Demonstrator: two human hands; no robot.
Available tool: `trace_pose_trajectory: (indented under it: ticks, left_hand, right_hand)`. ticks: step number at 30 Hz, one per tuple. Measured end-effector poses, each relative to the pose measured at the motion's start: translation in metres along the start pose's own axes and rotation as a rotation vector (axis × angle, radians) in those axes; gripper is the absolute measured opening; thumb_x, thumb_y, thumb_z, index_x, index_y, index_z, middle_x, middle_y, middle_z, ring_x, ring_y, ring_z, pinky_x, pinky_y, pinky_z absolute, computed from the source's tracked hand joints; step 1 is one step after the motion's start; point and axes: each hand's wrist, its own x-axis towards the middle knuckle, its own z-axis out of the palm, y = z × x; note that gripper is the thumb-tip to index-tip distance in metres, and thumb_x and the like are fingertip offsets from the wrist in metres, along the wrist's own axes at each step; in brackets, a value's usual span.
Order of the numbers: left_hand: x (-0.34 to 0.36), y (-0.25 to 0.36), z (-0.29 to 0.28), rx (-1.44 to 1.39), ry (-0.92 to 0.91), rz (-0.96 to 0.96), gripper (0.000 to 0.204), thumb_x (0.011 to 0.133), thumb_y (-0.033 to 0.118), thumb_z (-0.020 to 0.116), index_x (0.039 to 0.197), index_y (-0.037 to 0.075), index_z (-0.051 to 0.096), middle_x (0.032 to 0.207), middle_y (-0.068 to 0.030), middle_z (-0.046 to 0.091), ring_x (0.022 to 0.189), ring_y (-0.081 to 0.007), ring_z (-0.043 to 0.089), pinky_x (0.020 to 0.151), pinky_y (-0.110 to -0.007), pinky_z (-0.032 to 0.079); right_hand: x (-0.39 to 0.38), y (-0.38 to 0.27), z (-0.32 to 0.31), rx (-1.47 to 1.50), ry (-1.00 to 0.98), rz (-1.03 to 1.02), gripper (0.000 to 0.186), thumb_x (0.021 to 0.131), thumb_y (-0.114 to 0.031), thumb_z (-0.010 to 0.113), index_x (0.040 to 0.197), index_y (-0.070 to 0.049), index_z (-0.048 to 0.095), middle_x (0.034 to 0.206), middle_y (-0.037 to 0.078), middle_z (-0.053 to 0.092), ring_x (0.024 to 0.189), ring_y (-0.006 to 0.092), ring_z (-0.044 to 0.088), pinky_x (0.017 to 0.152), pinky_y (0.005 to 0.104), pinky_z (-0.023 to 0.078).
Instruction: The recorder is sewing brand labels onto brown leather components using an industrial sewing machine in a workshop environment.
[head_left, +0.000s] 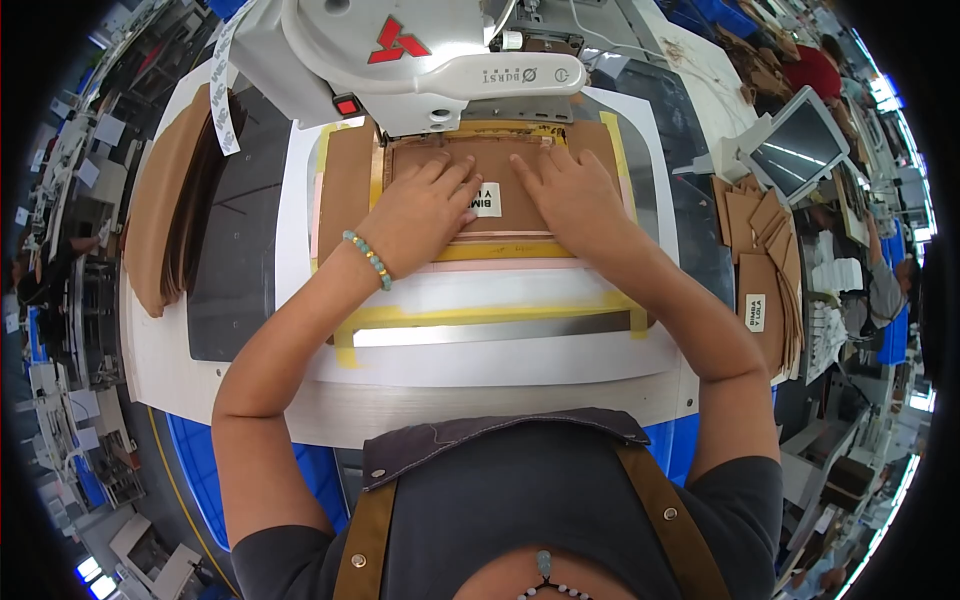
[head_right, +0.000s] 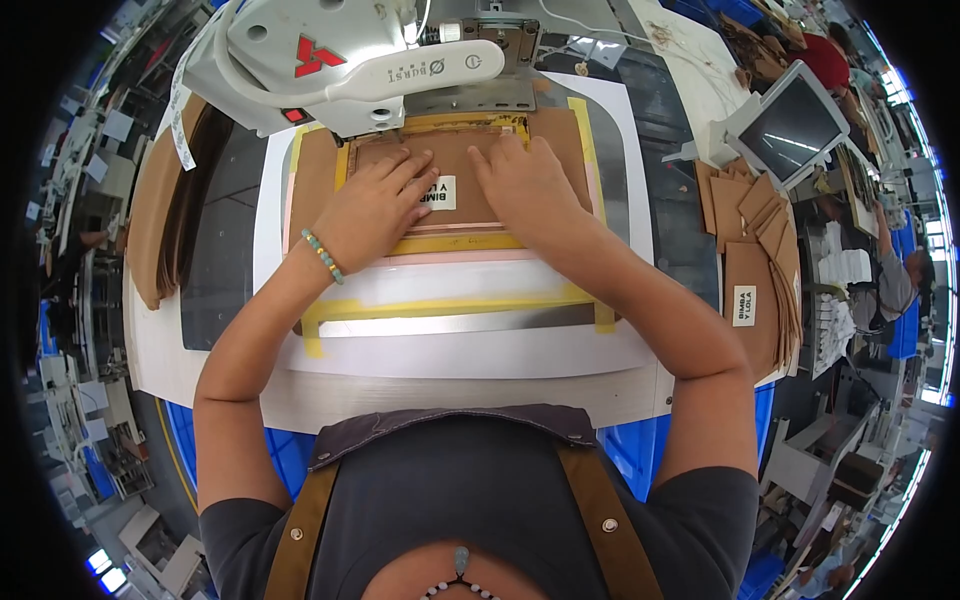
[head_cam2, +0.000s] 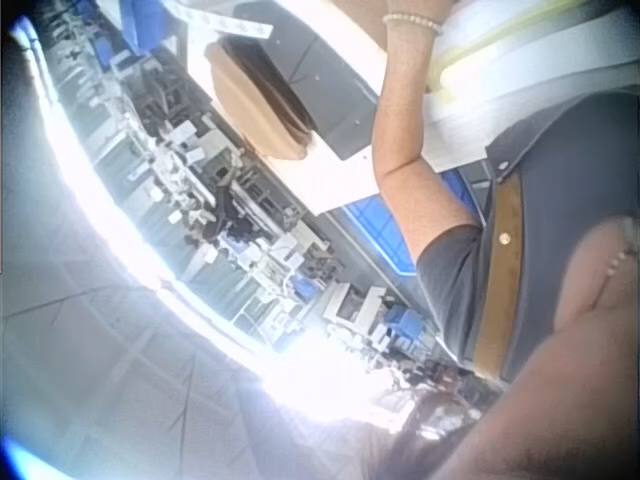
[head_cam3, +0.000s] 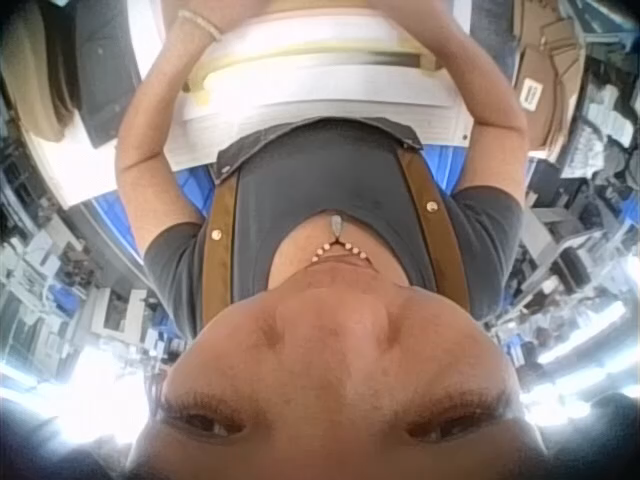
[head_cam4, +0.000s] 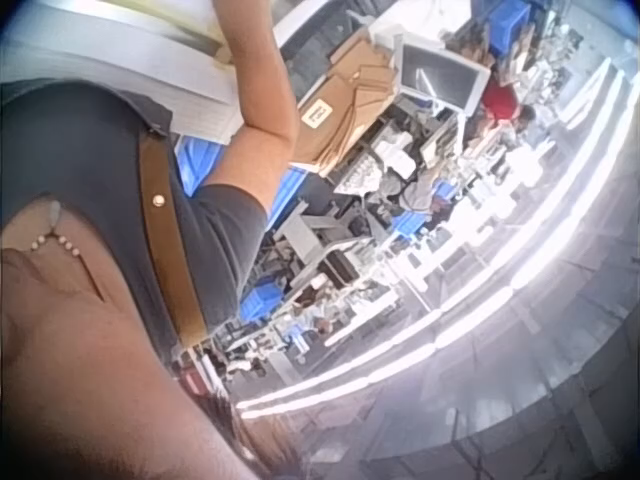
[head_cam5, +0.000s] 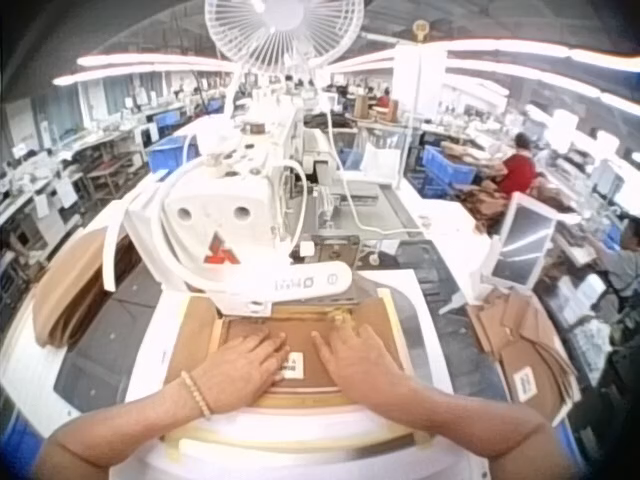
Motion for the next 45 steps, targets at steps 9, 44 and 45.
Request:
trace_pose_trajectory:
  ticks: [9, 44, 45]
  left_hand:
    - [0.002, -0.003, -0.001, -0.041, -0.007, 0.019, 0.045, 0.100, 0.017, 0.066, 0.141, -0.001, 0.062, 0.151, -0.0178, 0.059, 0.141, -0.0370, 0.053, 0.118, -0.044, 0.044]
    - [-0.058, -0.041, -0.042, -0.289, 0.056, -0.142, 0.040, 0.101, 0.009, 0.063, 0.141, 0.004, 0.065, 0.152, -0.0101, 0.061, 0.140, -0.0342, 0.054, 0.115, -0.043, 0.048]
    - [-0.066, -0.042, -0.049, -0.294, 0.053, -0.147, 0.040, 0.101, 0.009, 0.063, 0.141, 0.004, 0.065, 0.152, -0.0101, 0.061, 0.140, -0.0342, 0.054, 0.115, -0.043, 0.048]
  right_hand:
    - [0.018, -0.018, 0.002, -0.109, -0.022, -0.044, 0.051, 0.096, -0.022, 0.063, 0.143, -0.003, 0.065, 0.130, 0.024, 0.070, 0.113, 0.0268, 0.062, 0.083, 0.0377, 0.048]
    - [0.005, -0.032, -0.031, 0.413, 0.140, -0.077, 0.038, 0.087, -0.008, 0.063, 0.124, 0.001, 0.066, 0.126, 0.013, 0.069, 0.110, 0.0278, 0.063, 0.090, 0.0388, 0.053]
    - [0.005, -0.031, -0.034, 0.418, 0.134, -0.080, 0.038, 0.087, -0.008, 0.063, 0.124, 0.001, 0.066, 0.126, 0.013, 0.069, 0.110, 0.0278, 0.063, 0.090, 0.0388, 0.053]
